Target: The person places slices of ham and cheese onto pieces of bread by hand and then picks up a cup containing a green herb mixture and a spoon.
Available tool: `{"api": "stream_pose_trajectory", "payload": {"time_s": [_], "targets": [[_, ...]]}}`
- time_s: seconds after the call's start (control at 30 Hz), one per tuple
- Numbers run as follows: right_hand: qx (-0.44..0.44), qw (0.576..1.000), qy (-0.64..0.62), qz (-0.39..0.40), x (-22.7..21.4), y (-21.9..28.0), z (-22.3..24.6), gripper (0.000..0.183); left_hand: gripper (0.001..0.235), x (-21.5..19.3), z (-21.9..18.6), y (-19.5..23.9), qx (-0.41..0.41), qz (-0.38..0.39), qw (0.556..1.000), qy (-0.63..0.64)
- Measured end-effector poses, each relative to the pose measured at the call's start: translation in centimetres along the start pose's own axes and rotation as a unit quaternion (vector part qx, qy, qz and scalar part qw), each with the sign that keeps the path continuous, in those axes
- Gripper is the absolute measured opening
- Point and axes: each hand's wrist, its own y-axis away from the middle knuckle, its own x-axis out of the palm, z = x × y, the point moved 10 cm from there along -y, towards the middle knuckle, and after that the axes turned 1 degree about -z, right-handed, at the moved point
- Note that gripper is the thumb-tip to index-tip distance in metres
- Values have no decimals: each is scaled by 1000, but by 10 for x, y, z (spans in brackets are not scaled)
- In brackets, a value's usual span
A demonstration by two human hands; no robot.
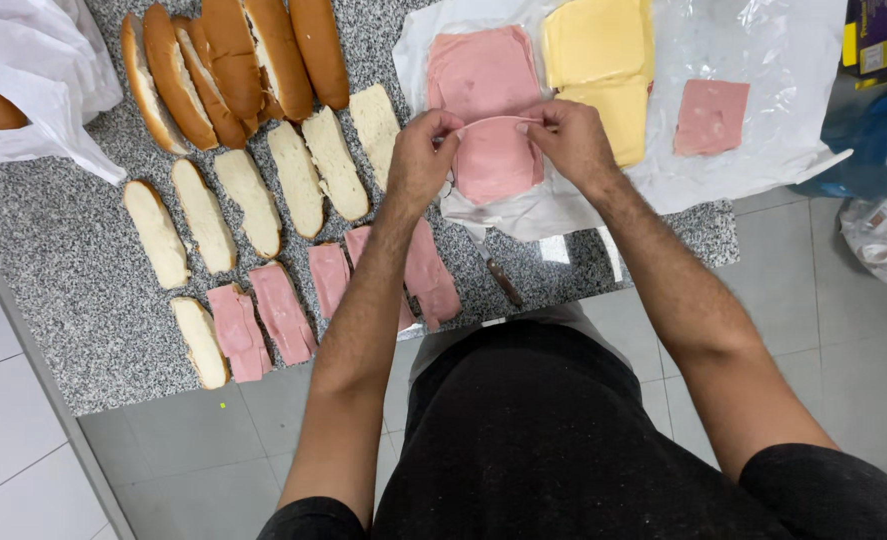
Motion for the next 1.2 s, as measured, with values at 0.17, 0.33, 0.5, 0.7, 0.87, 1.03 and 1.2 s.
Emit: {"api": "stream_pose_trajectory", "payload": {"time_s": [0.17,0.33,0.5,0.7,0.87,1.03,1.2], "targets": [[-75,994,69,-33,5,37,-9,24,12,-3,14,27,57,5,996,-75],[-142,967,202,-67,24,84,-18,15,13,14,19,62,162,-5,972,-172],[-116,962,247,3,33,95,-8,44,23,19,18,77,187,-74,945,-256],[-121,961,247,-24,18,64,8,33,51,38,5,51,141,-30,927,-347],[-111,951,289,25,31,38,-11,27,32,49,10,32,98,-4,931,-353],[-118,959,253,47,31,41,-25,15,22,50,12,42,96,-32,950,-296],[-97,992,-17,83,22,48,-5,19,26,26,26,86,-48,-58,996,55]]}}
